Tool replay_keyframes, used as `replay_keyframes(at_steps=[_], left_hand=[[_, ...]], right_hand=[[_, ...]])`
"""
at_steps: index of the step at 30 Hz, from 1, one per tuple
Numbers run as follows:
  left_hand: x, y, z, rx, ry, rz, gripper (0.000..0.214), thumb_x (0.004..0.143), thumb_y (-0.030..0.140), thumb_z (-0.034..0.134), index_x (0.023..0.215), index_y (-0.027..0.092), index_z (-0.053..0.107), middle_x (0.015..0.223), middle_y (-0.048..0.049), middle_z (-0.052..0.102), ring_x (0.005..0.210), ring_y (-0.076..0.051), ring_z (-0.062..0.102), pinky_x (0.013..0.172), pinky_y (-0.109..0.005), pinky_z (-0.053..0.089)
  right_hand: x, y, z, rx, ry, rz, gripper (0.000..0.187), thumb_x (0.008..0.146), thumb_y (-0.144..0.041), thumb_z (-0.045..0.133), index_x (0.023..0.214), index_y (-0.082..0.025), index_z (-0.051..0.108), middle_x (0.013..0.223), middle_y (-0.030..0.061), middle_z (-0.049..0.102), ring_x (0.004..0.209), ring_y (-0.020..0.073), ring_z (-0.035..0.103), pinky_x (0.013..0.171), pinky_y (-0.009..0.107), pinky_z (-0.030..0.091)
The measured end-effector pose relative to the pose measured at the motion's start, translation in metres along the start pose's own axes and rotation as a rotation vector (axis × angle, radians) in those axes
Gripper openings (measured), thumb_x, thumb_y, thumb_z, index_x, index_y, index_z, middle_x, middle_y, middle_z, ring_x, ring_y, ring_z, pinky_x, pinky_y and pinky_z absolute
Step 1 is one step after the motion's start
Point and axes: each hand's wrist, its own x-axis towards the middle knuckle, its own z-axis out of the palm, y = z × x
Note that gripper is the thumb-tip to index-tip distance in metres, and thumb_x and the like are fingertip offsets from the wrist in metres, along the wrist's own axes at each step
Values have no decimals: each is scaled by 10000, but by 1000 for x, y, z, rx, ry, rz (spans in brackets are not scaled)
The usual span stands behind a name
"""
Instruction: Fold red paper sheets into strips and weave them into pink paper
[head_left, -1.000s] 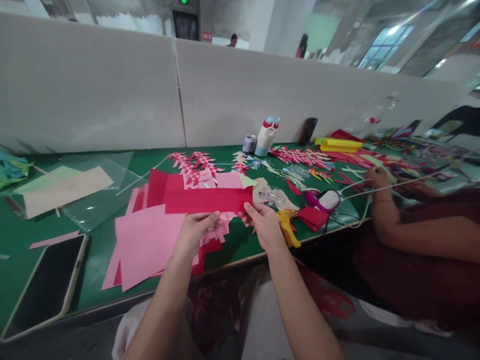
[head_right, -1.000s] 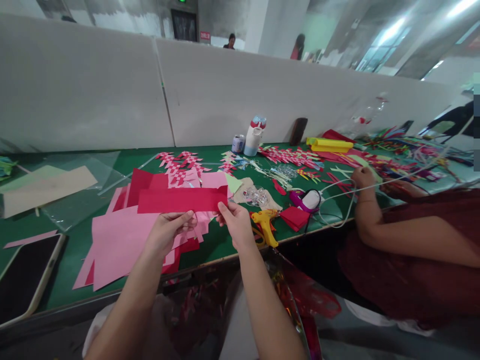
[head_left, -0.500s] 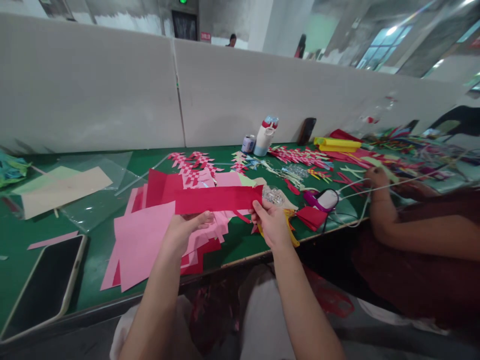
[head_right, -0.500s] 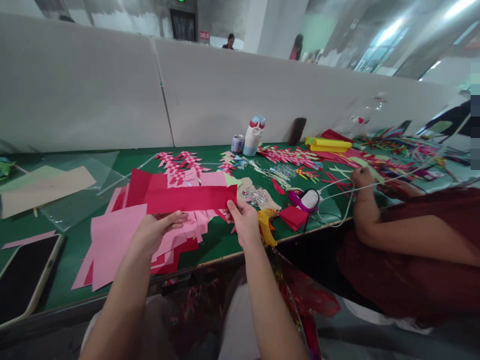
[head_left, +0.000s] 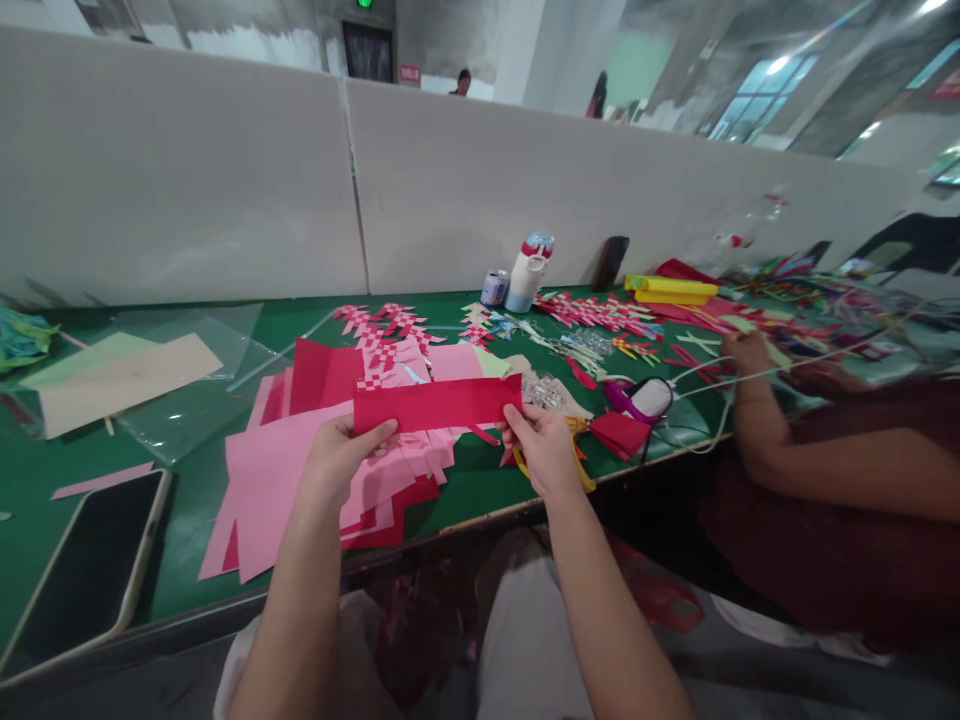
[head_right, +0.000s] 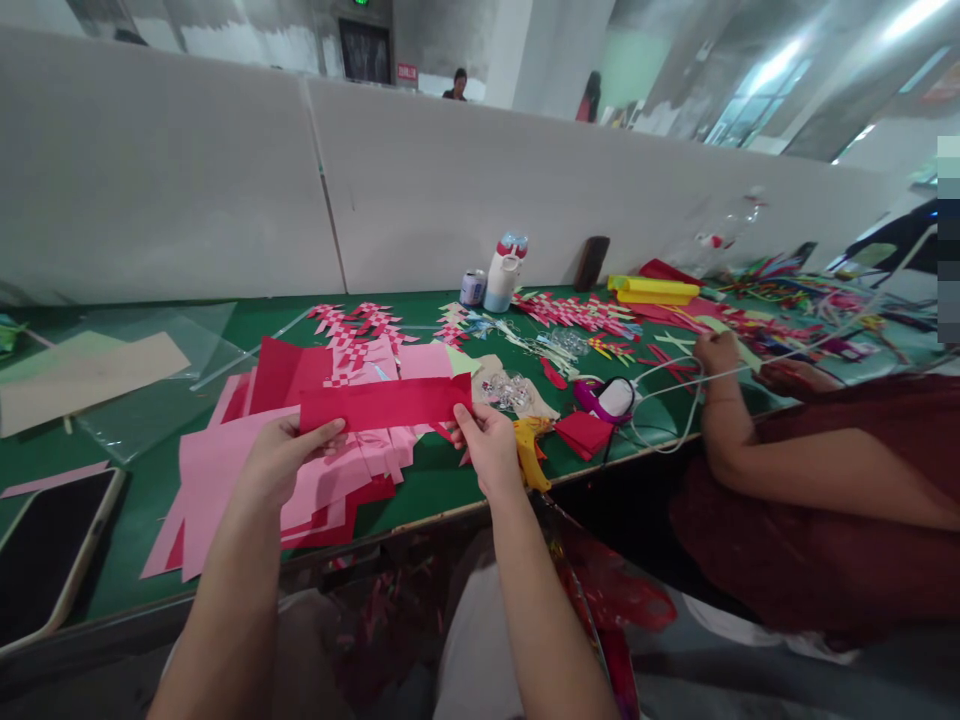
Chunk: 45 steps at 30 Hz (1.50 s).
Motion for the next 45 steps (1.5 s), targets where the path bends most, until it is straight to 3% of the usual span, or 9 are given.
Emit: replay_keyframes(at_steps=[9,19,25,30,33,40,45], left_hand=[[2,-3,-5,99,-49,44,294,510,351,809,560,128,623,510,-12,589,482,-99,503,476,-223,388],[6,-3,-16,359,-15,42,323,558,435,700,698,148,660,618,-35,658,580,-163,596,559,-266,470],[14,-4,-41,617,167,32,287,644,422,620,795,182,667,756,-86,712,766,-261,663,684,-338,484],[6,6,-64,1019,444,-2,278,745,410,532,868,205,676,944,-131,720,955,-373,635,796,-443,453],[-1,11,-83,1176,530,-92,364,802,433,472,996,198,670,1021,-140,717,971,-376,641,804,-444,467],[-5,4,-132,1210,580,-239,572,784,500,488,1159,87,614,1161,-267,649,1080,-448,595,856,-522,446],[-2,-7,-153,1145,450,-229,429,701,532,584,891,162,690,926,-179,732,883,-391,667,741,-460,476]], right_hand=[[0,3,-2,-58,-18,-3,458,622,-581,736,648,-141,613,523,7,573,426,84,470,329,178,332],[0,3,-8,-82,-37,82,447,576,-550,756,672,-138,610,518,-8,583,405,62,463,375,176,415],[0,9,-20,-226,-147,166,290,650,-391,727,727,-131,621,532,-6,609,418,58,494,395,156,397],[-3,16,-22,-311,-136,228,174,723,-253,617,857,-141,628,492,-50,556,398,61,477,391,161,385],[-2,19,-22,-283,-112,225,202,718,-265,612,872,-134,617,480,-53,545,395,65,471,387,166,373],[6,29,-15,50,34,111,416,614,-321,713,954,-171,526,603,-46,622,438,68,494,424,195,439],[8,35,0,200,66,80,395,580,-271,759,893,-171,539,692,-4,673,514,73,552,488,191,470]])
